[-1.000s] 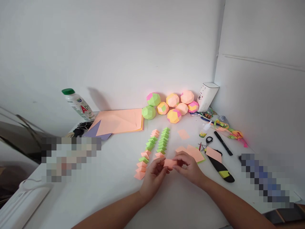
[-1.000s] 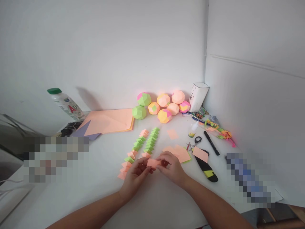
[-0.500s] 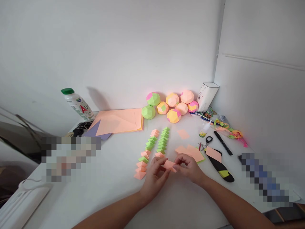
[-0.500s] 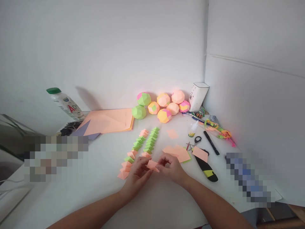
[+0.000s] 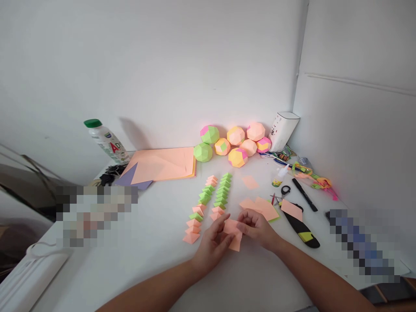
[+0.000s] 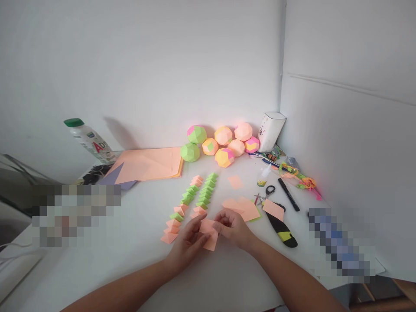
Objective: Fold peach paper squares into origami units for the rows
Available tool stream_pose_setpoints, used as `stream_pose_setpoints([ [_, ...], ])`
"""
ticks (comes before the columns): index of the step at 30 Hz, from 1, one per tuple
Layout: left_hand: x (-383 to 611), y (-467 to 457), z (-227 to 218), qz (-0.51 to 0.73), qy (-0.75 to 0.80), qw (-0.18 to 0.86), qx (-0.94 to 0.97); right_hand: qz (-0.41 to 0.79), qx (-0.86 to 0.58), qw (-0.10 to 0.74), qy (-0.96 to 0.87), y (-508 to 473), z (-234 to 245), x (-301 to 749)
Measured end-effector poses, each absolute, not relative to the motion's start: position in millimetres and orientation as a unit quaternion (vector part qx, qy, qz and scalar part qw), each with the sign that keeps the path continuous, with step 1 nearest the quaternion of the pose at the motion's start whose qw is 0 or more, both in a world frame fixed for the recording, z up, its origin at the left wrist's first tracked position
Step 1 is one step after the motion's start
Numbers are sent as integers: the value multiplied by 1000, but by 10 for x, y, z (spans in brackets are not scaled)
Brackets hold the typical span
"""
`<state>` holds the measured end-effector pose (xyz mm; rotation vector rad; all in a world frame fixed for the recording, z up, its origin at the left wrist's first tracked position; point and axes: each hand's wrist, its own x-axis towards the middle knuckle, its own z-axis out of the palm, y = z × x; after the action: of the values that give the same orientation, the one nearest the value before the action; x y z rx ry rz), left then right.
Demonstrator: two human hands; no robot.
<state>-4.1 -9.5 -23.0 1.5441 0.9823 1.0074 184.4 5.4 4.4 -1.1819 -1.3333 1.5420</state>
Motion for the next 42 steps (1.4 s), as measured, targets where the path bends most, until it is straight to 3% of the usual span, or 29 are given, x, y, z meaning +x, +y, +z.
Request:
stream_pose_setpoints([
  [12,-42,-110,-175,415,430,452,662,617,-470,328,-540,58,74,1824],
  [19,-45,-67,-167,464,347,378,722,611,-462,333,-550,54,106,1812],
  [25,-50,-69,-170,432,426,485,630,586,-433,368,-578,66,76,1840],
  [31,-46,-34,-207,429,391,630,515,567,-430,384,-588,69,78,1869],
  [42,-36,-45,-131,416,401,588,566,518,-426,385,-634,40,82,1830],
])
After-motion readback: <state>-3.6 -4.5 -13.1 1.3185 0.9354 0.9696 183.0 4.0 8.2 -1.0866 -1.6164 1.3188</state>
